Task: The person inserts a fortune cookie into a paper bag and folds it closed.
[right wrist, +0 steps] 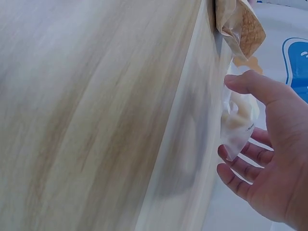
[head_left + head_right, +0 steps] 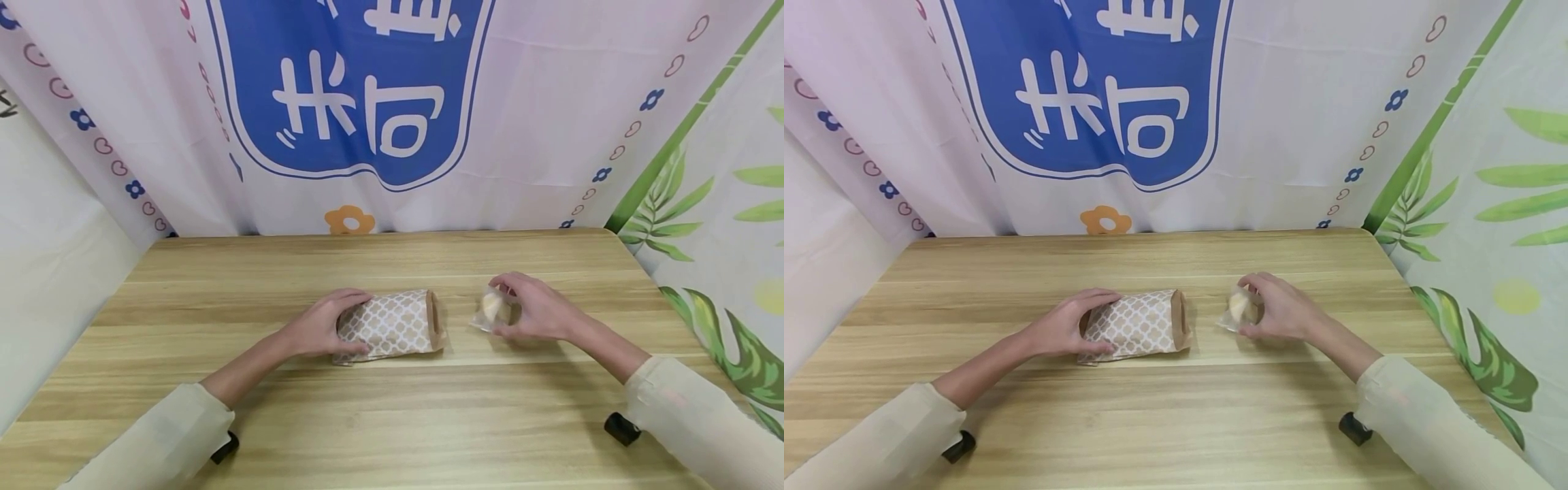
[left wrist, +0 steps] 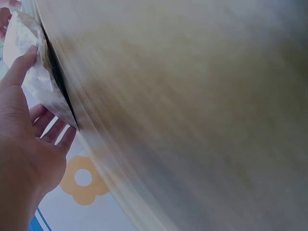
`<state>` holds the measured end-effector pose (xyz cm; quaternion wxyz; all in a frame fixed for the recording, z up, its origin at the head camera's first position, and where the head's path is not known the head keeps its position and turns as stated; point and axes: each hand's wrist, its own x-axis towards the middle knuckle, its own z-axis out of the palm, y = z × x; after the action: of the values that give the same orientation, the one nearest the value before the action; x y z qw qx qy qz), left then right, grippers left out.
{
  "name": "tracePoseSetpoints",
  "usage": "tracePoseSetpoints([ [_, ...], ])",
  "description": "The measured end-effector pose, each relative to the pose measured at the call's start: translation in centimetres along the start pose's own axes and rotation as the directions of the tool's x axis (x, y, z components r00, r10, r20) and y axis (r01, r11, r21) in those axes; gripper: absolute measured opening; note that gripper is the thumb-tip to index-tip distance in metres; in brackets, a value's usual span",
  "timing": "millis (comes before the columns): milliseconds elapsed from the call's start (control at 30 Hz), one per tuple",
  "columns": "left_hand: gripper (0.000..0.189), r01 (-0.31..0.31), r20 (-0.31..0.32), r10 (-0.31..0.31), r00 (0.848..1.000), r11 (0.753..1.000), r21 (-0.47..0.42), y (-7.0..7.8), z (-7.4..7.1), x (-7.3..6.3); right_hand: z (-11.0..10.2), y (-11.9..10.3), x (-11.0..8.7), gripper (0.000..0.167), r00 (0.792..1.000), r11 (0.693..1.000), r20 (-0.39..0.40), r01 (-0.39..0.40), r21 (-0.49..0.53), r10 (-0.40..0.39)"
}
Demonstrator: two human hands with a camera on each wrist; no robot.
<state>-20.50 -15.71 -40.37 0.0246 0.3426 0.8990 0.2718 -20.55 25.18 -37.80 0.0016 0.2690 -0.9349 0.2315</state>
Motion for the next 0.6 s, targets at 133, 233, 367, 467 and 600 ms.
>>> tracePoseSetpoints([
  [133,0.087,0.004,-0.003,-0.004,1.0,1.0,-0.008,0.0,0.1,0.0,0.0,-0.3,0.2,0.067,1.0,0.998,-0.01,-0.013,0.056,0.014],
  [233,0.086,0.0,-0.008,0.0,1.0,1.0,-0.007,-0.1,0.1,0.0,0.1,-0.5,0.3,0.064,1.0,0.997,-0.027,0.0,0.079,0.002],
  [367,0.086,-0.005,-0.011,0.005,1.0,1.0,-0.013,-0.1,0.0,0.0,0.1,-0.8,0.5,0.063,0.998,0.995,-0.048,0.041,0.09,-0.037],
  [467,0.086,-0.005,-0.009,0.005,1.0,1.0,-0.015,-0.1,0.0,0.0,0.3,-1.1,0.7,0.062,0.997,0.993,-0.054,0.065,0.097,-0.06],
  [600,0.085,-0.003,-0.008,0.002,1.0,1.0,-0.016,-0.1,-0.1,0.0,0.5,-1.5,1.0,0.063,0.996,0.991,-0.053,0.079,0.113,-0.073],
])
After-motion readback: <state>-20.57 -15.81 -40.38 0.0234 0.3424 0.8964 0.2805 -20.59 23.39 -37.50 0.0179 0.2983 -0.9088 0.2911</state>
